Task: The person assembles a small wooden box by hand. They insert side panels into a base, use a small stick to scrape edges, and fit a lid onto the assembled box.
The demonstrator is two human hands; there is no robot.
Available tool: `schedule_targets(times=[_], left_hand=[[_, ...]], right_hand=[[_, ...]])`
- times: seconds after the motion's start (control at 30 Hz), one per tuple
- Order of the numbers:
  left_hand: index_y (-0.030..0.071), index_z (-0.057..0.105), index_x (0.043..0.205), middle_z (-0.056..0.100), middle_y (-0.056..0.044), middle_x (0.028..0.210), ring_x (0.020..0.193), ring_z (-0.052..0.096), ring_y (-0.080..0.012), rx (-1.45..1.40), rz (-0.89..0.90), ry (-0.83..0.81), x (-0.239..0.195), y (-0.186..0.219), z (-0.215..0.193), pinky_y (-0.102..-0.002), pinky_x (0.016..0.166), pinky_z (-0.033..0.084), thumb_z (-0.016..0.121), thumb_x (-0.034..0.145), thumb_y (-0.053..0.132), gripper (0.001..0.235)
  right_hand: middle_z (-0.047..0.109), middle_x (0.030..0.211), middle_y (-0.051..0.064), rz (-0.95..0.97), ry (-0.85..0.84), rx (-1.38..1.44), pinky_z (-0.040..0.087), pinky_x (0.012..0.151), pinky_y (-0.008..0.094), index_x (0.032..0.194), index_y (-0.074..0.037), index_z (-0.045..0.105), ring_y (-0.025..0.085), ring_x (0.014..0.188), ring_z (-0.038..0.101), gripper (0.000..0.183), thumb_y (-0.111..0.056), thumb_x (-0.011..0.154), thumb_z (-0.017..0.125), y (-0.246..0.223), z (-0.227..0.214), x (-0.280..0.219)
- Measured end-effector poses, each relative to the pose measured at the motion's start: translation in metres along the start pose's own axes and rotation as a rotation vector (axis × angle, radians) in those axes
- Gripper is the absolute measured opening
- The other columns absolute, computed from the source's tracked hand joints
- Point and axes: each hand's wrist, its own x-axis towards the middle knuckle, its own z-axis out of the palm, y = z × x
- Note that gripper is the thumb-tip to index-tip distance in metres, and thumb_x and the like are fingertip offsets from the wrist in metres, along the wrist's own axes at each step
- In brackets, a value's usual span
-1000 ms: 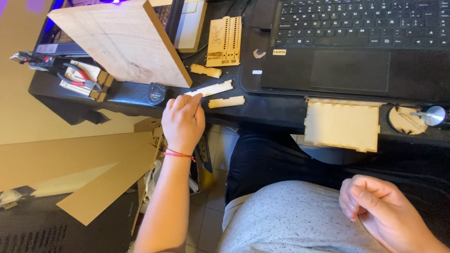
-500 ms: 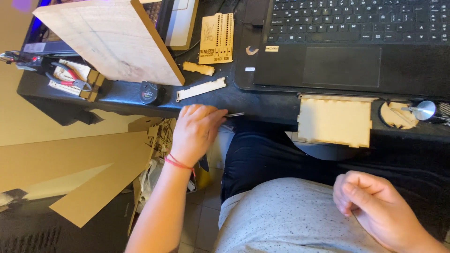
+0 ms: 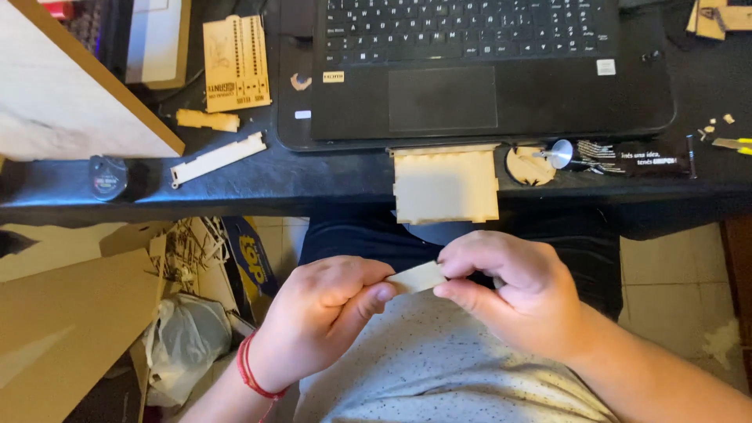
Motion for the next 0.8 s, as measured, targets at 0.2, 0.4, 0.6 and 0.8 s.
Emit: schedule_targets(times=[0.2, 0.4, 0.6, 0.8], left_hand=[[0.006, 0.062, 0.095, 0.061, -0.002, 0.074, 0.065, 0.06, -0.0224, -0.033, 0.049, 0.003, 0.004, 0.006, 0.002, -0.033, 0.062, 0.048, 0.048, 0.102, 0.025, 0.024], [0.005, 0.061, 0.095, 0.062, -0.006, 0.074, 0.064, 0.06, -0.0264, -0.086, 0.081, -0.073, 0.005, 0.009, -0.002, -0.036, 0.058, 0.045, 0.048, 0.102, 0.022, 0.022], [0.006, 0.064, 0.092, 0.066, -0.004, 0.076, 0.066, 0.063, -0.0245, -0.103, 0.076, -0.102, 0.006, 0.01, -0.001, -0.033, 0.062, 0.05, 0.05, 0.101, 0.019, 0.021], [0.017, 0.067, 0.096, 0.07, 0.003, 0.073, 0.061, 0.068, -0.0177, -0.108, -0.137, -0.229, 0.003, -0.002, 0.024, -0.031, 0.056, 0.049, 0.055, 0.096, 0.04, 0.026]], right_hand=[[0.067, 0.081, 0.008, -0.073, -0.002, 0.038, 0.065, 0.076, 0.028, 0.095, -0.005, 0.057, 0.021, 0.077, 0.074, 0.026, -0.009, 0.079, 0.077, 0.006, -0.006, -0.007], [0.07, 0.085, 0.004, 0.022, -0.234, 0.113, 0.059, 0.068, 0.024, 0.096, -0.013, 0.059, 0.015, 0.075, 0.072, 0.021, -0.022, 0.084, 0.073, 0.005, -0.019, -0.001], [0.065, 0.093, 0.011, -0.15, -0.424, 0.067, 0.055, 0.072, 0.029, 0.102, -0.008, 0.065, 0.021, 0.077, 0.068, 0.015, -0.009, 0.098, 0.051, -0.007, -0.02, 0.007], [0.069, 0.083, 0.007, -0.112, -0.133, 0.019, 0.057, 0.069, 0.029, 0.104, -0.01, 0.061, 0.02, 0.071, 0.068, 0.011, -0.011, 0.094, 0.065, 0.013, -0.011, -0.024]])
